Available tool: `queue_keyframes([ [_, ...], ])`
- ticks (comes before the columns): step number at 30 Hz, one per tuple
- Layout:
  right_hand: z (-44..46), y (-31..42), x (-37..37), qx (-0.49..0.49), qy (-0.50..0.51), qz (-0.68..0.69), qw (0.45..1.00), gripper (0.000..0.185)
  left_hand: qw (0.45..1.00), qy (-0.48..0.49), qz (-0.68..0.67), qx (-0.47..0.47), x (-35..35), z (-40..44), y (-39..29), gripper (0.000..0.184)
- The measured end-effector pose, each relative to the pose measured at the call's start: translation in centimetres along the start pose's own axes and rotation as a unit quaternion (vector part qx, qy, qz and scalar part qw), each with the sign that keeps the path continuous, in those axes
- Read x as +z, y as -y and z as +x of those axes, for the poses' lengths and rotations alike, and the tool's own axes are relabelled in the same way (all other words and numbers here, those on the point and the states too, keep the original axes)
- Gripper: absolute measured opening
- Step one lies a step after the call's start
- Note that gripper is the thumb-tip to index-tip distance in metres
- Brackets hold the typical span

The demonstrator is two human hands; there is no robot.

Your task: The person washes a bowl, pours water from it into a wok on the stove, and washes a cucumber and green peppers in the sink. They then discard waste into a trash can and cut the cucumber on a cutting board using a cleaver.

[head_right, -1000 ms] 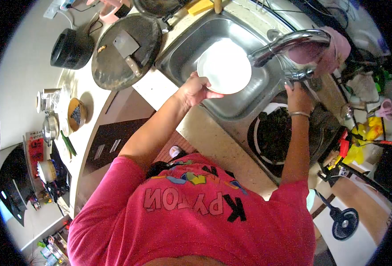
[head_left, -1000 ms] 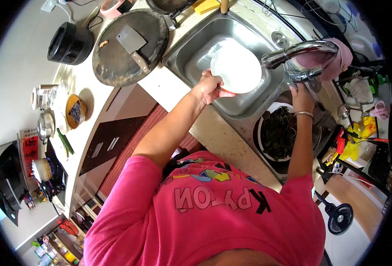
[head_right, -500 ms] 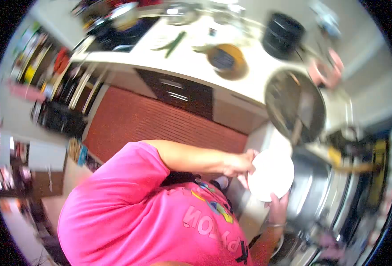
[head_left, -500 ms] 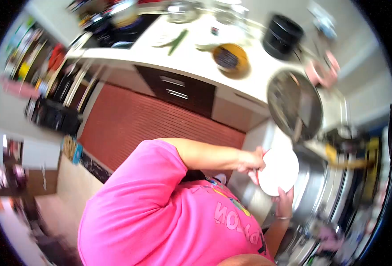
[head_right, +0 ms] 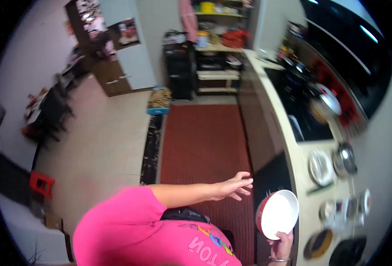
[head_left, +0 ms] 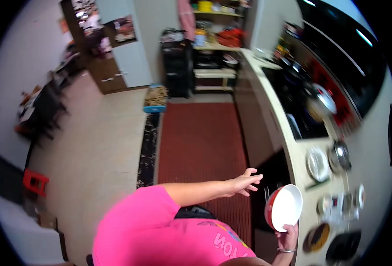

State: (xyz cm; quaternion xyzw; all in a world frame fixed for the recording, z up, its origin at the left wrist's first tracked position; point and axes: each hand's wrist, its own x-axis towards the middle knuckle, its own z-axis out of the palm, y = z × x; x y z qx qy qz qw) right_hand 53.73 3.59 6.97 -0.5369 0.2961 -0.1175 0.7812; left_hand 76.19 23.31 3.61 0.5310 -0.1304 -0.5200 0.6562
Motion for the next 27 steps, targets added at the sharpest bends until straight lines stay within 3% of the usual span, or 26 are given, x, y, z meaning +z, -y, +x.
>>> queue_keyframes([
  [7, 21.9, 3.4, 11.5, 0.013, 0.074, 0.003, 0.997, 0.049, 0.958, -0.274, -0.051, 0.071, -20.3, -1.7, -5.1, 0.085],
  [8, 25.7, 3.3, 12.0, 0.019, 0.08, -0.014, 0.997, 0.028, 0.943, -0.325, -0.009, 0.075, -23.3, -1.8, -5.7, 0.084],
  [9, 28.5, 4.2, 13.8, 0.024, 0.091, -0.017, 0.995, 0.023, 0.925, -0.372, 0.033, 0.076, -26.6, -1.9, -5.9, 0.083],
  [11, 34.0, 5.7, 17.1, 0.042, 0.09, 0.0, 0.995, 0.023, 0.827, -0.477, 0.283, 0.096, -35.7, -2.1, -3.0, 0.076],
  [14, 40.8, 9.0, 22.7, 0.012, 0.101, 0.019, 0.995, 0.028, 0.665, -0.562, 0.491, 0.046, -44.5, -7.9, 0.7, 0.061],
  [16, 46.7, 10.3, 24.4, 0.004, 0.12, 0.015, 0.993, 0.028, 0.681, -0.581, 0.411, -0.172, -46.1, -12.3, 3.2, 0.054],
  [17, 48.9, 11.3, 26.1, -0.014, 0.121, 0.009, 0.993, 0.028, 0.668, -0.6, 0.394, -0.196, -49.4, -15.1, 10.2, 0.061],
  [18, 50.7, 12.2, 28.0, -0.031, 0.097, 0.015, 0.995, 0.025, 0.657, -0.597, 0.34, -0.311, -49.5, -16.9, 13.2, 0.065],
  [19, 53.7, 12.7, 28.7, -0.028, 0.092, 0.015, 0.995, 0.02, 0.645, -0.633, 0.252, -0.347, -49.2, -18.8, 17.5, 0.065],
  [20, 57.4, 13.0, 28.8, -0.012, 0.074, 0.026, 0.997, 0.019, 0.619, -0.666, 0.246, -0.335, -49.4, -20.4, 22.9, 0.055],
  [23, 63.9, 15.4, 31.4, 0.007, 0.067, 0.041, 0.997, 0.02, 0.664, -0.586, -0.017, -0.463, -45.8, -19.8, 22.2, 0.05],
  [25, 66.4, 16.8, 34.9, -0.063, 0.052, 0.036, 0.996, 0.021, 0.7, -0.537, -0.081, -0.465, -47.0, -17.2, 20.6, 0.047],
  [27, 71.1, 17.6, 34.3, -0.072, 0.015, 0.065, 0.995, 0.016, 0.736, -0.494, -0.101, -0.452, -51.6, -14.5, 18.0, 0.045],
])
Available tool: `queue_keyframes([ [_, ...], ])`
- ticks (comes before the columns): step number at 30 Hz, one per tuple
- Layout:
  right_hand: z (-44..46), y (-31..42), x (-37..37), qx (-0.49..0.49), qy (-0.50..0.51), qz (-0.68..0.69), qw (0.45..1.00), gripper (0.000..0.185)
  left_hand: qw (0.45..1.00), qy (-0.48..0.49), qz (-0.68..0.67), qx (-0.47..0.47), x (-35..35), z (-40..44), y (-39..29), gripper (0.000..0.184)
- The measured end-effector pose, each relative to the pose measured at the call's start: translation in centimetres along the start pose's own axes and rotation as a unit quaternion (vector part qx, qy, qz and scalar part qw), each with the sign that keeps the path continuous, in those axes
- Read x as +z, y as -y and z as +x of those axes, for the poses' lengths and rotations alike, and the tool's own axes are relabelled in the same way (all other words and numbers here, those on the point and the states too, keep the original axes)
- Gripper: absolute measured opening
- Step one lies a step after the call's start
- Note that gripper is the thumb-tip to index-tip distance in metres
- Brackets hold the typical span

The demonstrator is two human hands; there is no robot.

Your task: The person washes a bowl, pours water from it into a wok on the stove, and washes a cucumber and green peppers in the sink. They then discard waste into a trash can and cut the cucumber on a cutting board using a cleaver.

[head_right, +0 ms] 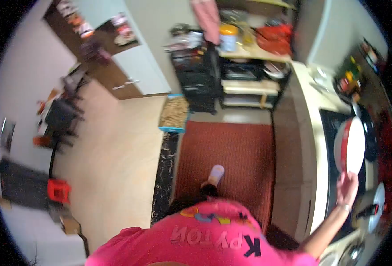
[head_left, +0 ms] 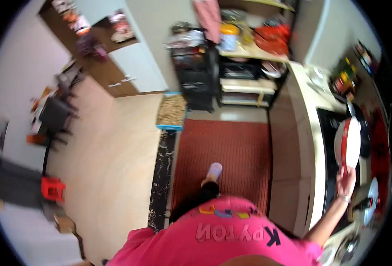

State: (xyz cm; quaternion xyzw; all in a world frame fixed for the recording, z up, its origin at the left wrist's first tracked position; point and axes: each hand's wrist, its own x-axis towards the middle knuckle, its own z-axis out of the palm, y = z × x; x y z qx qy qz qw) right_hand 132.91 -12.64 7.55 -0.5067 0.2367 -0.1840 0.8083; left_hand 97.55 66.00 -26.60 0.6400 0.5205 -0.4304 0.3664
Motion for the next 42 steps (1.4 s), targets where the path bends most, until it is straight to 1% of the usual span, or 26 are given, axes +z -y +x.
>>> queue_keyframes([
  [2, 2.4, 0.5, 1.1, 0.001, -0.072, 0.016, 0.997, 0.011, 0.998, 0.03, 0.019, 0.044, -3.2, 2.6, -8.7, 0.042],
  [3, 4.0, 1.1, 0.3, 0.002, -0.063, -0.003, 0.998, 0.013, 0.996, 0.042, 0.028, 0.075, -5.1, 3.5, -14.2, 0.04],
  [4, 5.4, 1.4, -0.2, -0.012, -0.009, 0.017, 1.0, 0.016, 0.992, 0.045, 0.028, 0.112, -6.6, 5.1, -20.0, 0.039],
  [5, 5.8, 2.2, 1.7, -0.027, -0.121, -0.002, 0.992, 0.018, 0.985, 0.039, 0.023, 0.166, -8.6, 6.6, -26.5, 0.038],
  [6, 6.8, 3.1, 3.0, -0.036, -0.156, -0.005, 0.987, 0.019, 0.971, 0.026, 0.013, 0.236, -9.7, 7.3, -33.9, 0.036],
  [8, 9.1, 4.4, 1.3, -0.057, -0.201, 0.029, 0.977, 0.02, 0.917, -0.013, 0.01, 0.4, -11.3, 6.7, -47.2, 0.026],
  [9, 9.9, 5.2, 2.0, -0.067, -0.228, 0.015, 0.971, 0.021, 0.895, -0.037, 0.01, 0.445, -11.5, 6.0, -53.3, 0.023],
  [10, 10.5, 6.2, 2.1, -0.075, -0.249, -0.001, 0.966, 0.023, 0.857, -0.019, 0.047, 0.512, -11.8, 5.1, -59.4, 0.02],
  [12, 12.2, 7.9, 0.0, -0.072, -0.275, -0.025, 0.958, 0.024, 0.874, 0.004, 0.013, 0.486, -9.5, -2.5, -68.4, 0.016],
  [14, 14.1, 9.3, -1.0, -0.073, -0.303, -0.042, 0.949, 0.024, 0.867, 0.02, 0.021, 0.498, -6.9, -4.7, -74.7, 0.014],
  [16, 15.1, 10.3, -2.2, -0.08, -0.345, -0.036, 0.934, 0.027, 0.857, 0.036, 0.023, 0.514, -4.5, -4.5, -78.9, 0.013],
  [18, 16.7, 11.0, -3.8, -0.068, -0.43, -0.069, 0.897, 0.023, 0.82, 0.029, 0.168, 0.546, -1.7, -2.3, -81.2, 0.01],
  [19, 17.7, 11.1, -6.5, -0.073, -0.415, -0.092, 0.902, 0.026, 0.83, 0.075, 0.172, 0.526, 0.1, -2.0, -81.3, 0.012],
  [20, 18.3, 11.6, -7.6, -0.054, -0.437, -0.128, 0.889, 0.029, 0.778, 0.073, 0.277, 0.559, 1.1, 0.9, -81.7, 0.013],
  [21, 18.7, 11.6, -7.8, -0.066, -0.456, -0.156, 0.874, 0.031, 0.822, 0.15, 0.292, 0.464, 1.9, 2.8, -81.4, 0.017],
  [23, 19.5, 11.6, -8.0, -0.075, -0.475, -0.202, 0.854, 0.036, 0.858, 0.164, 0.338, 0.351, 3.4, 0.4, -78.3, 0.017],
  [25, 20.9, 12.1, -10.7, -0.076, -0.479, -0.268, 0.832, 0.04, 0.867, 0.164, 0.359, 0.305, 4.7, -1.7, -77.5, 0.018],
  [27, 22.3, 12.2, -11.9, -0.084, -0.49, -0.296, 0.816, 0.042, 0.869, 0.167, 0.354, 0.304, 6.6, -4.2, -79.0, 0.019],
  [29, 23.4, 12.0, -13.2, -0.116, -0.525, -0.404, 0.74, 0.042, 0.87, 0.178, 0.33, 0.32, 8.9, -6.5, -81.9, 0.02],
  [30, 23.8, 12.3, -13.4, -0.112, -0.528, -0.406, 0.737, 0.042, 0.871, 0.186, 0.312, 0.331, 10.1, -7.4, -83.6, 0.021],
  [32, 24.8, 12.7, -13.7, -0.068, -0.536, -0.511, 0.668, 0.044, 0.871, 0.207, 0.278, 0.349, 12.8, -10.7, -86.9, 0.022],
  [33, 25.3, 12.9, -13.8, -0.063, -0.54, -0.51, 0.666, 0.044, 0.869, 0.22, 0.262, 0.356, 14.0, -12.2, -88.7, 0.023],
  [36, 26.4, 13.7, -13.7, -0.034, -0.525, -0.648, 0.551, 0.039, 0.861, 0.266, 0.222, 0.372, 17.7, -17.1, -93.7, 0.025],
  [38, 27.0, 13.9, -12.5, -0.04, -0.543, -0.684, 0.486, 0.04, 0.852, 0.296, 0.21, 0.377, 19.8, -20.1, -96.7, 0.026],
  [41, 28.1, 14.2, -11.4, -0.038, -0.569, -0.707, 0.418, 0.037, 0.84, 0.329, 0.209, 0.377, 21.6, -23.7, -100.6, 0.029],
  [42, 28.3, 14.5, -11.1, -0.033, -0.573, -0.708, 0.411, 0.037, 0.837, 0.336, 0.211, 0.376, 21.9, -24.5, -101.7, 0.029],
])
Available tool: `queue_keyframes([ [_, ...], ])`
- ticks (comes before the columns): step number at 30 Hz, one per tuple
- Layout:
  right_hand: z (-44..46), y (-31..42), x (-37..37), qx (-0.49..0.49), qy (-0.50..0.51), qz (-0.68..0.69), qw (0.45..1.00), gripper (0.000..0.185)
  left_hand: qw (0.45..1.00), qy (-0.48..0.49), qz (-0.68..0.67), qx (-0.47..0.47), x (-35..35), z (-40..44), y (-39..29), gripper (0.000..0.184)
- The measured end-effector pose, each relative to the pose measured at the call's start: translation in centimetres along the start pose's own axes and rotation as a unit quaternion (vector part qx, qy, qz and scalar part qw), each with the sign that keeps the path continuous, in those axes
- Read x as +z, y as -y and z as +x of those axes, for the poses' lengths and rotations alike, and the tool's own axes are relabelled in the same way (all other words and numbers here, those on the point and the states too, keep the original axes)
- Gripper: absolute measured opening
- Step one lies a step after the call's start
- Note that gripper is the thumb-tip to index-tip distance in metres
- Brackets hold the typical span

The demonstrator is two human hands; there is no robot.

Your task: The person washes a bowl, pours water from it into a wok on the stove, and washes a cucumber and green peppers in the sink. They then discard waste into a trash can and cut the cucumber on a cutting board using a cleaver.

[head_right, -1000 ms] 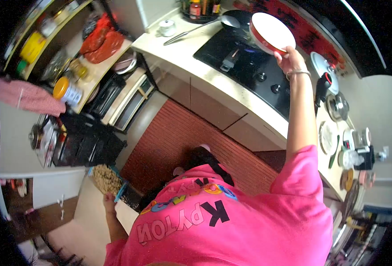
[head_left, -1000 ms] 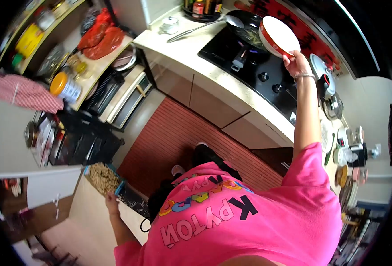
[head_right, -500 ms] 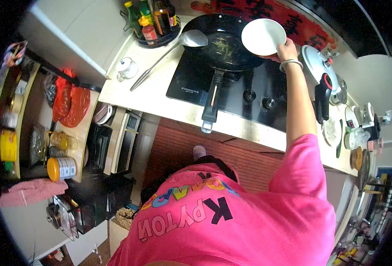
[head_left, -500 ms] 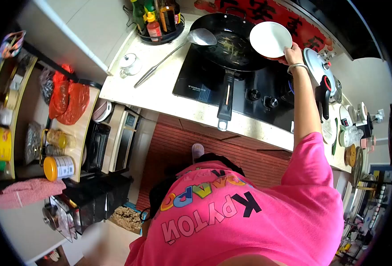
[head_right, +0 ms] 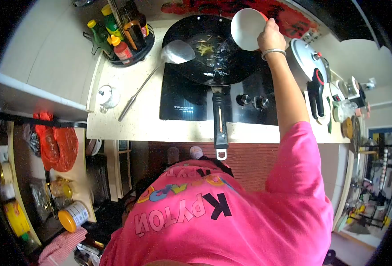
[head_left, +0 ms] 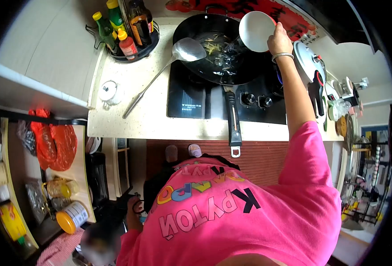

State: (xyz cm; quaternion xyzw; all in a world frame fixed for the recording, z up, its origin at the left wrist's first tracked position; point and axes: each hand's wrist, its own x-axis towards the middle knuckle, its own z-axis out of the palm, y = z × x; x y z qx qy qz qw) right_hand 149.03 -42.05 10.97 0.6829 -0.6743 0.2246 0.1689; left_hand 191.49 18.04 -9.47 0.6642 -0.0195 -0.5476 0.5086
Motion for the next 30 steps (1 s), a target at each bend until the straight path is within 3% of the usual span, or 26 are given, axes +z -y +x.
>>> queue_keyframes([
  [7, 0.9, 1.6, -1.6, 0.026, -0.036, 0.001, 0.999, 0.022, 0.996, 0.062, 0.064, -0.012, -1.9, 2.3, -6.5, 0.035],
  [8, 0.8, 1.9, -1.8, 0.031, -0.033, -0.009, 0.999, 0.022, 0.98, 0.107, 0.156, 0.064, -2.7, 3.1, -6.5, 0.037],
  [9, 0.7, 2.2, -2.2, 0.183, 0.033, 0.196, 0.963, 0.02, 0.978, 0.116, 0.161, 0.06, -2.9, 3.7, -7.2, 0.037],
  [10, 0.4, 2.3, -2.5, 0.322, 0.09, 0.39, 0.858, 0.018, 0.978, 0.124, 0.167, 0.028, -3.0, 4.3, -7.9, 0.035],
  [11, -0.3, 2.2, -3.0, 0.368, 0.122, 0.467, 0.795, 0.016, 0.976, 0.131, 0.172, -0.005, -2.8, 4.7, -8.6, 0.033],
  [12, -0.9, 1.4, -3.2, 0.375, 0.117, 0.462, 0.795, 0.016, 0.974, 0.137, 0.178, -0.009, -2.3, 5.0, -9.1, 0.033],
  [13, -1.4, 0.3, -3.2, 0.403, 0.174, 0.517, 0.735, 0.015, 0.959, 0.153, 0.237, 0.04, -1.6, 5.3, -9.5, 0.032],
  [14, -2.1, -0.3, -3.3, 0.426, 0.229, 0.568, 0.666, 0.014, 0.972, 0.161, 0.166, -0.037, -7.2, 11.1, -3.9, 0.033],
  [15, -3.4, 0.9, -5.0, 0.421, 0.232, 0.585, 0.654, 0.013, 0.976, 0.157, 0.096, -0.114, -12.4, 16.5, 1.3, 0.033],
  [16, -4.7, 1.2, -6.2, 0.422, 0.224, 0.594, 0.647, 0.012, 0.975, 0.159, 0.104, -0.115, -12.6, 18.4, 2.1, 0.033],
  [18, -7.6, 2.0, -9.5, 0.405, 0.234, 0.587, 0.661, 0.011, 0.917, 0.122, 0.349, -0.147, -12.3, 20.7, 2.0, 0.033],
  [19, -9.1, 2.3, -11.2, 0.387, 0.229, 0.582, 0.677, 0.014, 0.915, 0.121, 0.357, -0.145, -12.4, 22.1, 2.3, 0.033],
  [22, -14.3, 1.4, -15.1, 0.35, 0.224, 0.58, 0.701, 0.025, 0.952, 0.148, 0.148, -0.225, -10.7, 23.8, 0.9, 0.033],
  [23, -16.0, 1.1, -16.6, 0.368, 0.225, 0.576, 0.695, 0.029, 0.917, 0.169, 0.294, -0.209, -6.9, 21.9, -1.9, 0.033],
  [25, -20.2, -0.1, -19.2, 0.4, 0.223, 0.564, 0.688, 0.037, 0.858, 0.183, 0.443, -0.185, -1.2, 18.7, -6.1, 0.034],
  [28, -26.8, -3.0, -22.4, 0.417, 0.203, 0.553, 0.692, 0.048, 0.773, 0.264, 0.562, -0.128, 2.7, 18.2, -6.3, 0.037],
  [30, -31.6, -5.6, -24.2, 0.468, 0.159, 0.534, 0.686, 0.051, 0.757, 0.22, 0.57, -0.233, 2.4, 21.9, -2.3, 0.032],
])
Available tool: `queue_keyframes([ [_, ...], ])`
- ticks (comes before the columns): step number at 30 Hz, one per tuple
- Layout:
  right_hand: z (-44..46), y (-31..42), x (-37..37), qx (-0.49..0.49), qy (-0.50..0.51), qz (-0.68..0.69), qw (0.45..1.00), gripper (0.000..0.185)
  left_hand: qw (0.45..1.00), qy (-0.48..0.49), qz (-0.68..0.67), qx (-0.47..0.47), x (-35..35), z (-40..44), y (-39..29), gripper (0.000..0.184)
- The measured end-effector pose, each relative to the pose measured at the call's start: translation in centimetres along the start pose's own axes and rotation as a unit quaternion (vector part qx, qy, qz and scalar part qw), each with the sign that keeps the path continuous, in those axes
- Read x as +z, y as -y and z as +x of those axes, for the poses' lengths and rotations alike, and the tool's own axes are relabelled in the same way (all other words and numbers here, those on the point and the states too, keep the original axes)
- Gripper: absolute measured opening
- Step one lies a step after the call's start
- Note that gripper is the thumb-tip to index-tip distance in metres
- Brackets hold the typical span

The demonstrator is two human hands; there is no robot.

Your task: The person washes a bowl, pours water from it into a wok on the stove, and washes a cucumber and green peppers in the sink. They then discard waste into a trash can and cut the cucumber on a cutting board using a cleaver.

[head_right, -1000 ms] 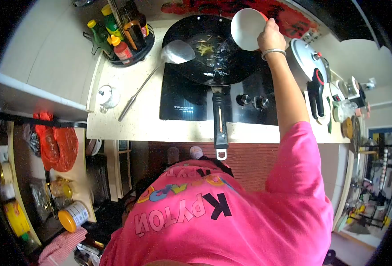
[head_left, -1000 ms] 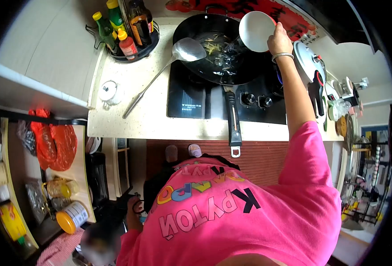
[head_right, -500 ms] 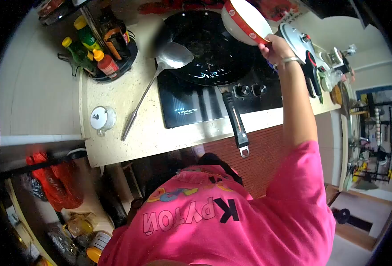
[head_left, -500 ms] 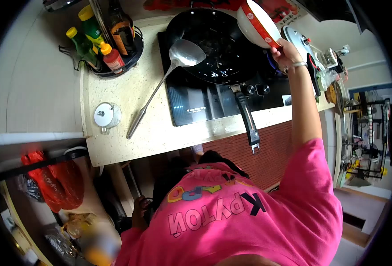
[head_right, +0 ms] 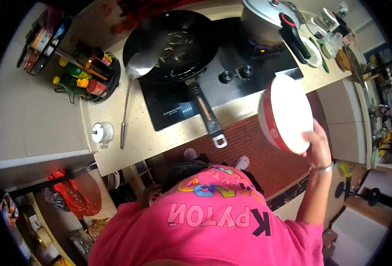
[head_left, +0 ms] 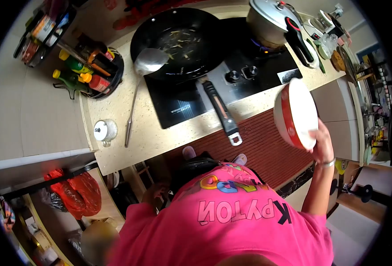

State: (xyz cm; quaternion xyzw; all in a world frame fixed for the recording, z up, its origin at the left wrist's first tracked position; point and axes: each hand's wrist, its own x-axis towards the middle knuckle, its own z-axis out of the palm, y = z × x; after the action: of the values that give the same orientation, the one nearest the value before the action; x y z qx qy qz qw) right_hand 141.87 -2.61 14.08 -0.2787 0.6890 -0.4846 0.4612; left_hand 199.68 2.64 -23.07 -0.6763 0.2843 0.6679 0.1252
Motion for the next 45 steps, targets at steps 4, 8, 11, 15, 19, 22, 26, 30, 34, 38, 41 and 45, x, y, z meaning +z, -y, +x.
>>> queue_keyframes([
  [4, -4.6, -4.7, -9.6, 0.001, -0.089, 0.018, 0.996, 0.05, 0.997, 0.057, 0.008, -0.053, 2.7, 6.1, -1.7, 0.039],
  [8, -7.2, -10.6, -21.2, 0.002, -0.145, 0.053, 0.988, 0.051, 0.987, -0.023, 0.159, 0.02, 13.4, 3.7, -10.6, 0.031],
  [11, -9.0, -14.0, -28.8, -0.009, -0.188, 0.085, 0.979, 0.048, 0.972, -0.071, 0.217, 0.062, 22.0, 0.6, -17.0, 0.026],
  [15, -10.1, -16.6, -37.8, -0.014, -0.271, 0.131, 0.953, 0.044, 0.946, -0.061, 0.292, 0.129, 29.8, 1.5, -23.8, 0.022],
  [19, -6.9, -17.2, -47.0, -0.051, -0.276, 0.102, 0.954, 0.044, 0.928, -0.016, 0.34, 0.154, 32.8, 4.3, -29.0, 0.02],
  [22, -4.9, -16.7, -53.2, -0.032, -0.306, 0.12, 0.944, 0.037, 0.915, 0.014, 0.379, 0.14, 37.3, 5.5, -34.2, 0.018],
  [26, -0.8, -16.9, -63.2, -0.004, -0.331, 0.12, 0.936, 0.035, 0.892, 0.051, 0.427, 0.141, 49.3, 10.5, -43.8, 0.016],
  [30, 2.6, -18.5, -71.8, 0.049, -0.354, 0.179, 0.917, 0.04, 0.872, 0.08, 0.464, 0.133, 61.5, 13.7, -54.4, 0.014],
  [34, 5.6, -17.4, -81.3, 0.114, -0.389, 0.169, 0.898, 0.038, 0.852, 0.096, 0.476, 0.194, 73.9, 15.4, -64.4, 0.013],
  [38, 9.3, -18.4, -93.3, 0.144, -0.414, 0.121, 0.89, 0.044, 0.857, 0.064, 0.414, 0.301, 83.5, 14.5, -72.3, 0.012],
  [41, 14.6, -18.5, -104.9, 0.18, -0.411, 0.021, 0.894, 0.052, 0.871, 0.021, 0.341, 0.353, 87.3, 14.3, -75.6, 0.012],
  [45, 23.7, -16.5, -123.3, 0.188, -0.426, -0.188, 0.865, 0.045, 0.909, 0.032, 0.22, 0.353, 92.3, 12.0, -78.1, 0.012],
])
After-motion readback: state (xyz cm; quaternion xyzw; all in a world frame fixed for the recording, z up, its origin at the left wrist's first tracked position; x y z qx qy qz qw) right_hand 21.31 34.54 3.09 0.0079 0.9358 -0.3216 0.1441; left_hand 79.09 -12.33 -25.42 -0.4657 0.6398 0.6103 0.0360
